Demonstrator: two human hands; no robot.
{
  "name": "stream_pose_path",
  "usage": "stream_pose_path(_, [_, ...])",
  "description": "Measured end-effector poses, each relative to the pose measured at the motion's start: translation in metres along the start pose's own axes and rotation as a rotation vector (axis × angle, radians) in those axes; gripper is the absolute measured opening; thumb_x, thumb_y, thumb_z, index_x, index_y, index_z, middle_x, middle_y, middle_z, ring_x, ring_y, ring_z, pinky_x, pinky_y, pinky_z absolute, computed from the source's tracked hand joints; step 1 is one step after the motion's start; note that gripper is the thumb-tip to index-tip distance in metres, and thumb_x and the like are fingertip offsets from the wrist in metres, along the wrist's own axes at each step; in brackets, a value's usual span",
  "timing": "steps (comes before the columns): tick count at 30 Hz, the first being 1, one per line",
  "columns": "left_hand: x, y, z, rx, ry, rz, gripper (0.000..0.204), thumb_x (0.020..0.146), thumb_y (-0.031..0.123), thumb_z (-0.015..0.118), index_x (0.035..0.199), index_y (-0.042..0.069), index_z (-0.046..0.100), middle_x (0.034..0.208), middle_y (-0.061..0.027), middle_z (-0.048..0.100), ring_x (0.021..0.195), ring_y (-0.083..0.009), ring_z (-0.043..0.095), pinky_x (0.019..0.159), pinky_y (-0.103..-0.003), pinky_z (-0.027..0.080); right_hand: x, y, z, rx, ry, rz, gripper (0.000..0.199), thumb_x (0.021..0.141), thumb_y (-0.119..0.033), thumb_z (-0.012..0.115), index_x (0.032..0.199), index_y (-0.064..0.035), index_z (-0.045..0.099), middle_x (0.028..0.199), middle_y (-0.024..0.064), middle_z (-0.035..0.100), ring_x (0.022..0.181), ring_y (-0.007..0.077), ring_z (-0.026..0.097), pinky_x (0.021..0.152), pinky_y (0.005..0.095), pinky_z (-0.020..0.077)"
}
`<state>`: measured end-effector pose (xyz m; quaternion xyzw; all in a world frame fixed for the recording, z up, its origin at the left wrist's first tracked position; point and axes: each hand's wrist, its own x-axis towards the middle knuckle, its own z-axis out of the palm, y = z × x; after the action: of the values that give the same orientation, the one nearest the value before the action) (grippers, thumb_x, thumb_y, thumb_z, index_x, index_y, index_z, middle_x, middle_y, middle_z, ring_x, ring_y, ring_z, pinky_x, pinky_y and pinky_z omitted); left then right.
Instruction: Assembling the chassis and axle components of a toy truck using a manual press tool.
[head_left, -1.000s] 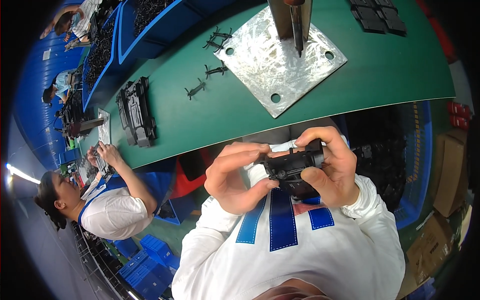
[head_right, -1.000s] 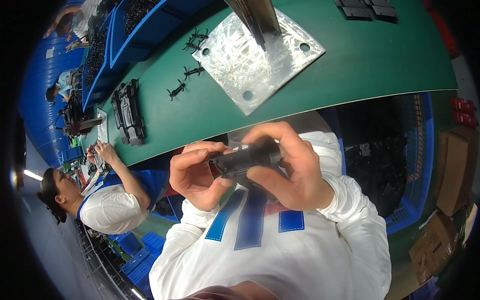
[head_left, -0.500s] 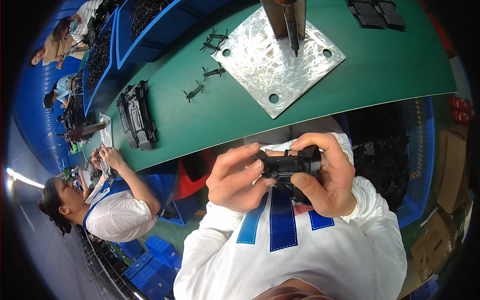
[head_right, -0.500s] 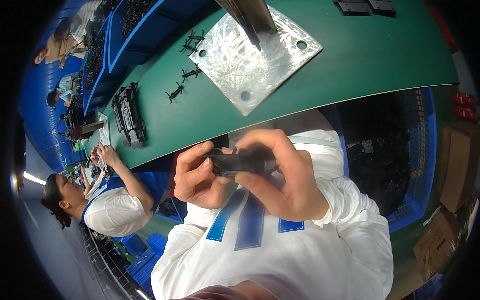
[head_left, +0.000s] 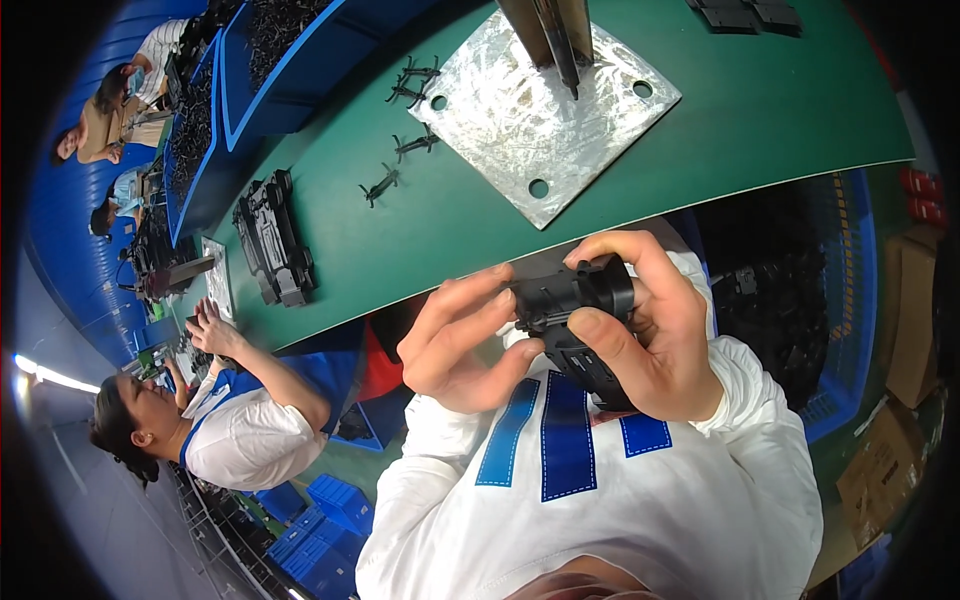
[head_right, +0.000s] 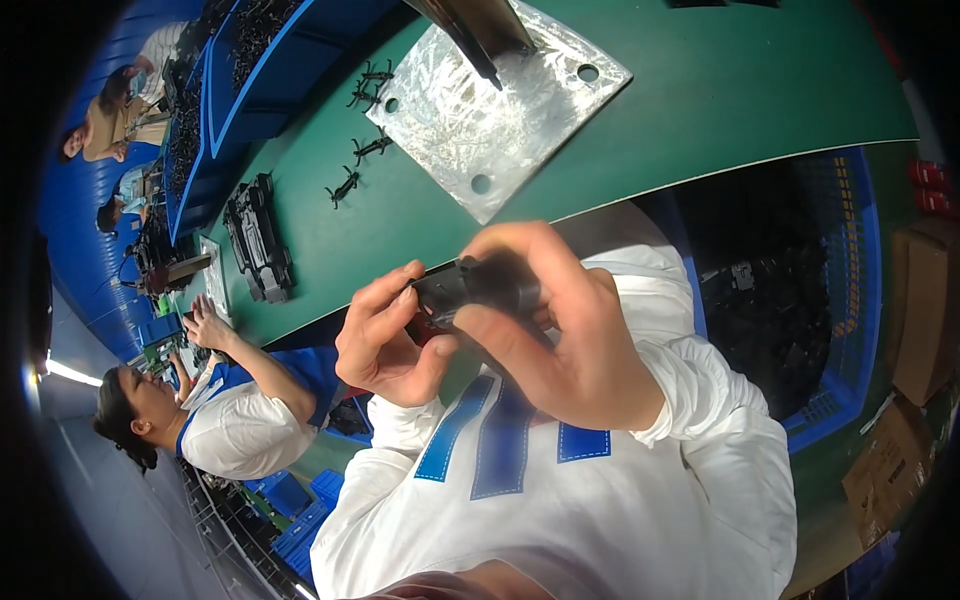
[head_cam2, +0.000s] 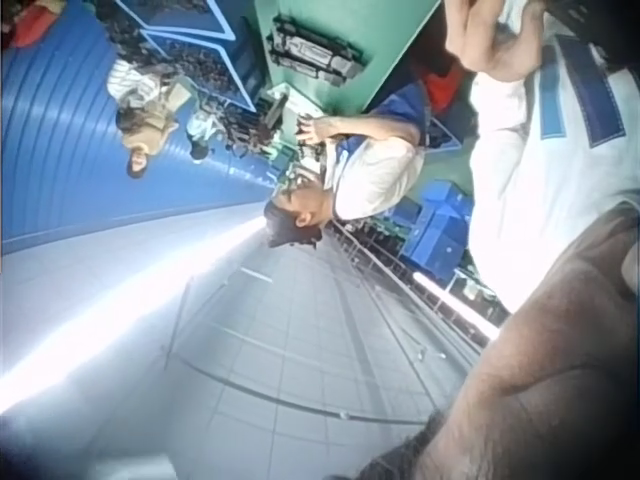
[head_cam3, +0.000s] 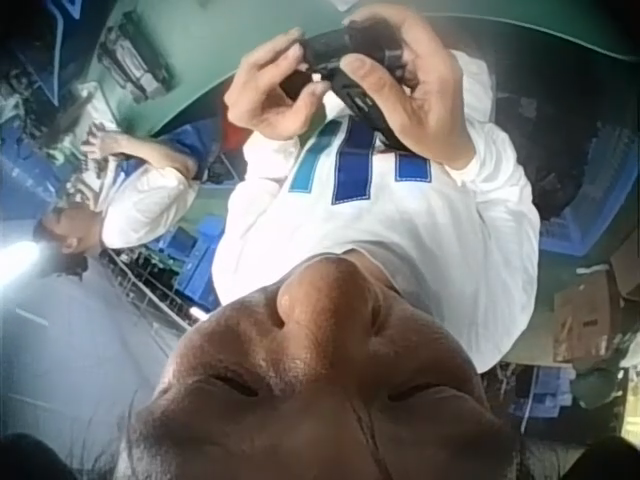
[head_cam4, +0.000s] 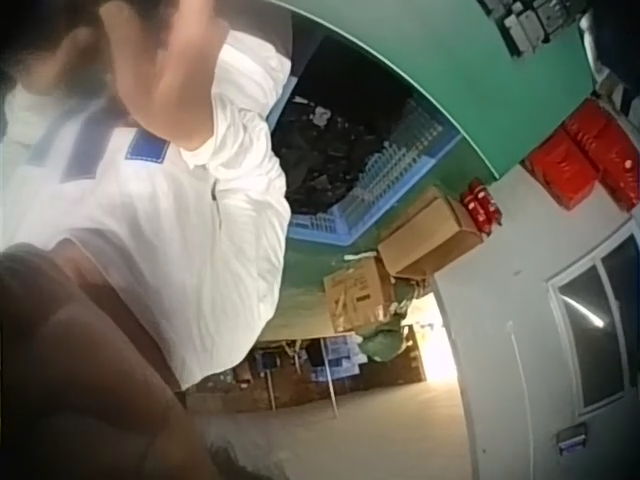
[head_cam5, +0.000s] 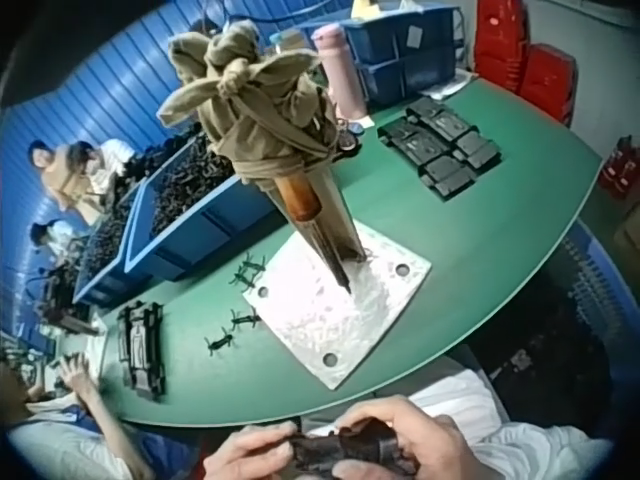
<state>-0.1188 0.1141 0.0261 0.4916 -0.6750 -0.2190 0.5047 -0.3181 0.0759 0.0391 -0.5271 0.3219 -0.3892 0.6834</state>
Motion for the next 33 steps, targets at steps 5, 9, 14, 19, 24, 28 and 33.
stream_pose_path(5, [-0.003, -0.002, -0.005, 0.011, 0.001, 0.025, 0.04, 0.063, 0.006, 0.087, 0.098, -0.001, 0.068, 0.105, -0.025, 0.068, 0.09, -0.0317, 0.069, 0.08, -0.039, 0.054, 0.001, -0.009, 0.005, -0.02, 0.033, -0.017, 0.039, 0.095, -0.014, 0.062, 0.123, 0.0055, 0.043, 0.108, 0.0129, 0.058, 0.089, 0.0125, 0.065, 0.072, 0.0202, 0.0497])
stream_pose_path(9, [-0.003, -0.003, -0.004, -0.026, 0.011, 0.048, 0.038, 0.064, 0.003, 0.086, 0.096, 0.0, 0.067, 0.104, -0.0245, 0.068, 0.089, -0.0311, 0.069, 0.078, -0.039, 0.054, 0.002, -0.004, 0.008, -0.151, 0.054, -0.135, 0.04, 0.092, -0.017, 0.065, 0.119, 0.0051, 0.046, 0.101, 0.0132, 0.063, 0.077, 0.0115, 0.065, 0.066, 0.0209, 0.0501])
stream_pose_path(14, [-0.005, 0.0, 0.001, -0.205, 0.11, -0.043, 0.036, 0.065, -0.002, 0.084, 0.094, 0.0, 0.063, 0.104, -0.0222, 0.067, 0.088, -0.0274, 0.068, 0.078, -0.037, 0.054, 0.004, -0.003, 0.007, -0.219, 0.056, -0.29, 0.038, 0.085, -0.009, 0.071, 0.116, 0.0025, 0.051, 0.096, 0.015, 0.064, 0.08, 0.0232, 0.071, 0.067, 0.0279, 0.0536])
stream_pose_path(19, [-0.006, 0.006, 0.005, -0.219, 0.09, -0.12, 0.044, 0.068, -0.002, 0.083, 0.105, 0.0, 0.058, 0.112, -0.024, 0.062, 0.095, -0.026, 0.065, 0.077, -0.034, 0.055, 0.008, 0.008, 0.0, -0.081, 0.034, -0.232, 0.036, 0.086, -0.009, 0.069, 0.115, 0.0028, 0.051, 0.095, 0.0126, 0.063, 0.077, 0.0183, 0.069, 0.065, 0.0258, 0.0525])
stream_pose_path(24, [0.001, 0.007, 0.007, -0.451, 0.021, -0.239, 0.053, 0.07, 0.007, 0.085, 0.113, -0.003, 0.055, 0.117, -0.0237, 0.06, 0.103, -0.0261, 0.063, 0.081, -0.035, 0.056, 0.008, 0.015, 0.0, 0.121, 0.043, -0.133, 0.036, 0.087, -0.01, 0.068, 0.116, 0.0027, 0.051, 0.098, 0.0116, 0.063, 0.08, 0.0147, 0.066, 0.069, 0.0245, 0.052])
stream_pose_path(28, [-0.004, 0.002, -0.004, -0.516, -0.135, -0.265, 0.063, 0.069, 0.014, 0.088, 0.119, -0.005, 0.054, 0.119, -0.0237, 0.059, 0.109, -0.0292, 0.061, 0.089, -0.038, 0.055, 0.007, 0.017, -0.011, -0.086, -0.096, -0.36, 0.039, 0.088, -0.012, 0.07, 0.118, 0.0023, 0.05, 0.103, 0.0134, 0.064, 0.085, 0.0193, 0.069, 0.073, 0.0277, 0.0537])
stream_pose_path(33, [-0.012, 0.004, 0.004, -0.261, 0.115, 0.049, 0.05, 0.061, 0.009, 0.09, 0.102, 0.007, 0.062, 0.118, -0.023, 0.057, 0.093, -0.0345, 0.067, 0.076, -0.041, 0.057, 0.002, 0.016, -0.011, -0.073, -0.124, -0.388, 0.046, 0.087, -0.017, 0.073, 0.121, 0.0024, 0.049, 0.103, 0.0148, 0.066, 0.084, 0.0234, 0.071, 0.073, 0.0299, 0.0552])
